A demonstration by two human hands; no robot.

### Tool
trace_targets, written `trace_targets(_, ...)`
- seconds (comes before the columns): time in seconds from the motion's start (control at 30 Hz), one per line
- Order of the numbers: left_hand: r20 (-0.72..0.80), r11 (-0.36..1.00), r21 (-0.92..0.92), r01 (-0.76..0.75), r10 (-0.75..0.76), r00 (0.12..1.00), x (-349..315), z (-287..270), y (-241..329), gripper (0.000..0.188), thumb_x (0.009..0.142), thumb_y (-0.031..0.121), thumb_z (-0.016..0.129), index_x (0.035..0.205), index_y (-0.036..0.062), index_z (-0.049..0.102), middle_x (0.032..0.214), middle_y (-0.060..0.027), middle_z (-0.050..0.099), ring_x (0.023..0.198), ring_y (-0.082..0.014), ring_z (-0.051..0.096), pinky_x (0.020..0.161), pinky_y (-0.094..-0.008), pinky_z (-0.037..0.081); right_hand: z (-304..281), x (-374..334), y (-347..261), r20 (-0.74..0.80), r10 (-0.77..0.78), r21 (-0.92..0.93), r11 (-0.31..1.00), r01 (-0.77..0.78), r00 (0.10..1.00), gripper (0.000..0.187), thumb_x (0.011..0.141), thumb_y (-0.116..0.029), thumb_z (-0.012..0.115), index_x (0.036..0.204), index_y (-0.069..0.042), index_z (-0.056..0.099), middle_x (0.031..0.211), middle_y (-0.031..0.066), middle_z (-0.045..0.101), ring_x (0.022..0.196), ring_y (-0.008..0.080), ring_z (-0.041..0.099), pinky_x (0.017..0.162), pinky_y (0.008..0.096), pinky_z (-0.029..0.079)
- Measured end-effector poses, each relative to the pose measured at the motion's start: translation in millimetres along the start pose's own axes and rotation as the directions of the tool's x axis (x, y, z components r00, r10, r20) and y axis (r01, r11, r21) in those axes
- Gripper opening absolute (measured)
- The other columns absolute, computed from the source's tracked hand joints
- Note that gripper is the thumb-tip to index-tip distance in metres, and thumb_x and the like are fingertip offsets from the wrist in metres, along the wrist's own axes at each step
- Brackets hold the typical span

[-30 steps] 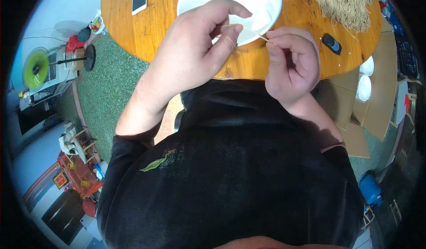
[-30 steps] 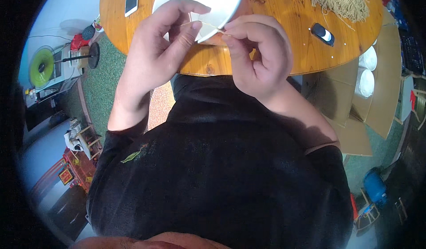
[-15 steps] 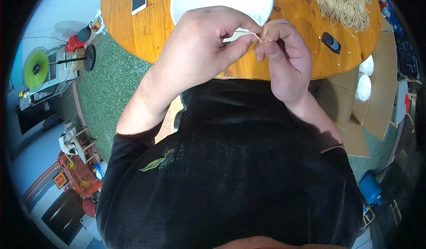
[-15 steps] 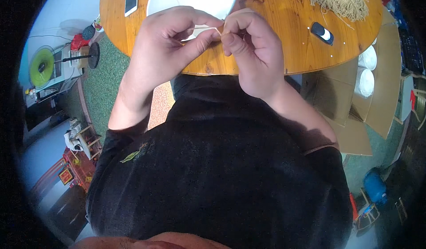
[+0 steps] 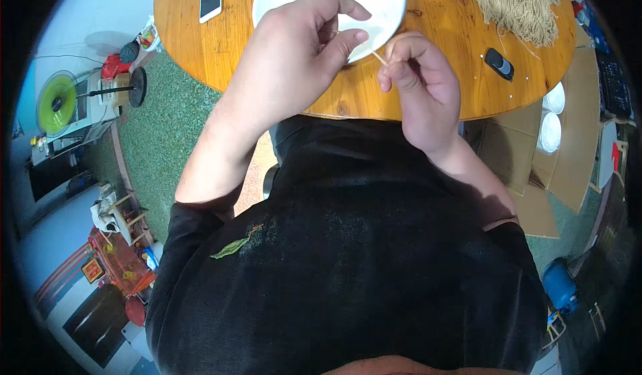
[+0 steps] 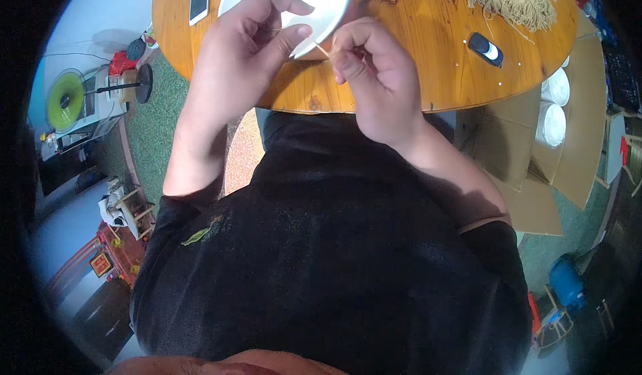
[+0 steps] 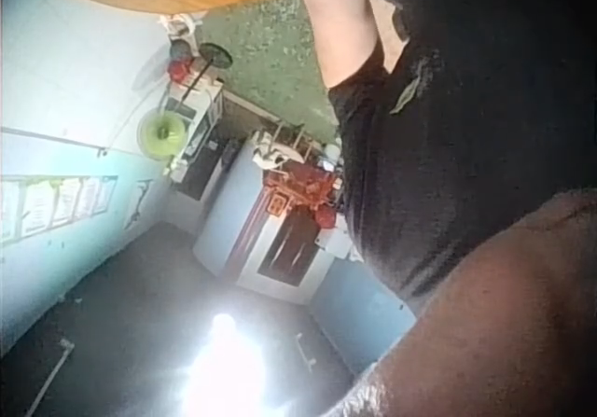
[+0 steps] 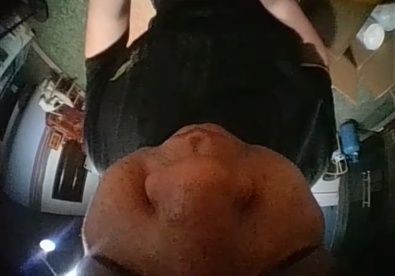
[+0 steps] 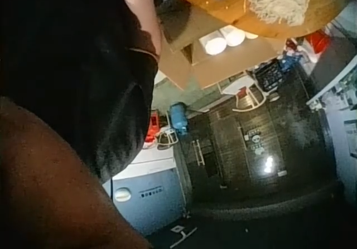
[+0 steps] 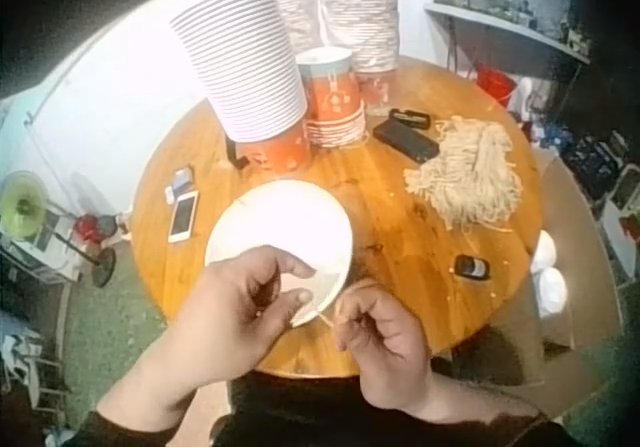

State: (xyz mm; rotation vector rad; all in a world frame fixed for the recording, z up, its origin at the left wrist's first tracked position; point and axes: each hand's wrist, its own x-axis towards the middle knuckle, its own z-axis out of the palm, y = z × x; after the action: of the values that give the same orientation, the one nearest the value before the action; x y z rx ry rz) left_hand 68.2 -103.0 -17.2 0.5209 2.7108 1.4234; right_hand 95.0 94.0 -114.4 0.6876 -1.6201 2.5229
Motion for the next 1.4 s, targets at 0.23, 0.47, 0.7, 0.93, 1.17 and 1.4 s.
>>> trace_targets(0.23,-0.033,0.970,0.197,-0.144,0.153,0.988,2.0,4.4,1.7,0.028,0.099,0.004,0.079,0.126,0.0049,0.070,0.073,0.0066,0.039,0.066,-0.0042,0.038,0.060,-0.0235,0.033,-0.7,-2.4,-1.4,-0.024,-0.153,-0.199,0.969,0.145,0.988,0.007,0.109,-0.006,0.065,0.111,-0.001,0.061,0.116,0.0075,0.064,0.084,0.0076,0.058,0.075,0.0230,0.049)
trace_targets(0.47,-0.007,0.970,0.054,-0.235,0.236,0.972,-7.6,-0.8,-2.5,0.033,0.103,0.001,0.072,0.135,0.0038,0.064,0.083,0.0048,0.047,0.076,-0.0049,0.045,0.067,-0.0221,0.039,7.5,8.0,-32.8,0.002,-0.048,-0.148,0.988,0.048,0.999,0.007,0.109,-0.007,0.066,0.110,0.000,0.063,0.112,0.0104,0.078,0.075,0.0049,0.062,0.068,0.0204,0.051)
trace_targets(0.7,0.055,0.916,0.068,-0.397,0.393,0.918,-10.3,-10.3,-0.7,0.031,0.107,-0.002,0.061,0.138,-0.0021,0.056,0.096,-0.0018,0.057,0.084,-0.0083,0.055,0.075,-0.0229,0.047,25.4,28.9,-73.5,-0.180,0.374,-0.257,0.875,-0.411,0.910,0.013,0.107,-0.008,0.069,0.109,0.004,0.072,0.096,0.0079,0.079,0.078,0.0091,0.072,0.072,0.0229,0.060)
trace_targets(0.93,0.084,0.765,0.109,-0.634,0.629,0.773,-0.5,-13.0,0.3,0.029,0.106,-0.003,0.060,0.135,-0.0025,0.056,0.109,-0.0110,0.067,0.087,-0.0142,0.065,0.078,-0.0289,0.054,12.4,48.9,-86.8,-0.051,0.492,-0.439,0.771,-0.462,0.869,0.018,0.107,-0.008,0.064,0.109,0.007,0.074,0.094,0.0116,0.079,0.081,0.0164,0.078,0.077,0.0282,0.063)
trace_targets(1.17,0.172,0.520,0.184,-0.834,0.819,0.548,39.5,-12.2,11.5,0.017,0.094,0.000,0.065,0.111,0.0000,0.062,0.098,-0.0183,0.067,0.090,-0.0383,0.068,0.079,-0.0423,0.055,12.8,61.1,-103.6,0.014,0.553,-0.655,0.634,-0.410,0.833,0.020,0.103,-0.001,0.058,0.112,0.008,0.072,0.102,0.0114,0.078,0.093,0.0179,0.078,0.085,0.0286,0.063)
trace_targets(1.4,0.266,0.706,0.132,-0.696,0.651,0.711,38.0,-12.8,38.5,0.015,0.102,0.001,0.064,0.116,0.0012,0.058,0.097,-0.0151,0.066,0.089,-0.0296,0.069,0.078,-0.0376,0.055,-2.7,56.8,-97.8,0.084,0.569,-0.593,0.689,-0.418,0.818,0.021,0.102,-0.006,0.062,0.113,0.008,0.073,0.100,0.0153,0.079,0.091,0.0208,0.078,0.090,0.0321,0.063)
